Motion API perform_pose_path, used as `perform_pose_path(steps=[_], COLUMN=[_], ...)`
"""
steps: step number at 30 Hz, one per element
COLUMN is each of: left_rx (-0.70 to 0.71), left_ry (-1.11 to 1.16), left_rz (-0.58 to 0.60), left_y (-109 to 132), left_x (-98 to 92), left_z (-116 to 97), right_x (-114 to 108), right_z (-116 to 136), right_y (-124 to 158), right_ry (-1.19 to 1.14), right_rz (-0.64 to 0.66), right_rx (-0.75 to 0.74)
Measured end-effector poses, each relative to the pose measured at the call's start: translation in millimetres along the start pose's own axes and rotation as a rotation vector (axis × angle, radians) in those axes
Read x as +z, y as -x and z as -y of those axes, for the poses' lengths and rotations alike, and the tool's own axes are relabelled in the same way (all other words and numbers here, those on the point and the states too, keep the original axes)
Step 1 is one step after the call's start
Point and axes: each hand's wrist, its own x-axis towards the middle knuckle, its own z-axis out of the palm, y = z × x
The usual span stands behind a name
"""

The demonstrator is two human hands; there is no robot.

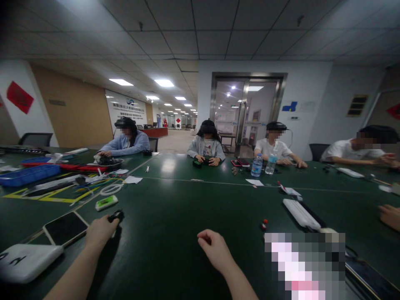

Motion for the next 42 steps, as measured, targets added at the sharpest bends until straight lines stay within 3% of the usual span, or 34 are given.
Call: perform_pose_path(steps=[28, 35, 39, 42], left_rx=[-0.055, -0.08, -0.002, 0.2], left_ry=[0.021, 0.021, 0.012, 0.029], left_rz=[-0.037, -0.024, -0.002, 0.041], left_y=[0.7, 7.3, 16.2, 33.9], left_x=[4.4, -3.1, -11.0, -8.3], left_z=[-0.1, -3.5, -14.6, -38.2], right_x=[0.3, -0.2, 0.4, 0.8], right_z=[1.4, -1.3, -1.6, 0.0], right_y=[0.1, -2.0, -2.4, -1.9], right_ry=[0.002, 0.011, 0.012, 0.008], right_rz=[0.0, 0.007, 0.007, -0.003], right_rx=[0.009, 0.013, 0.013, 0.016])
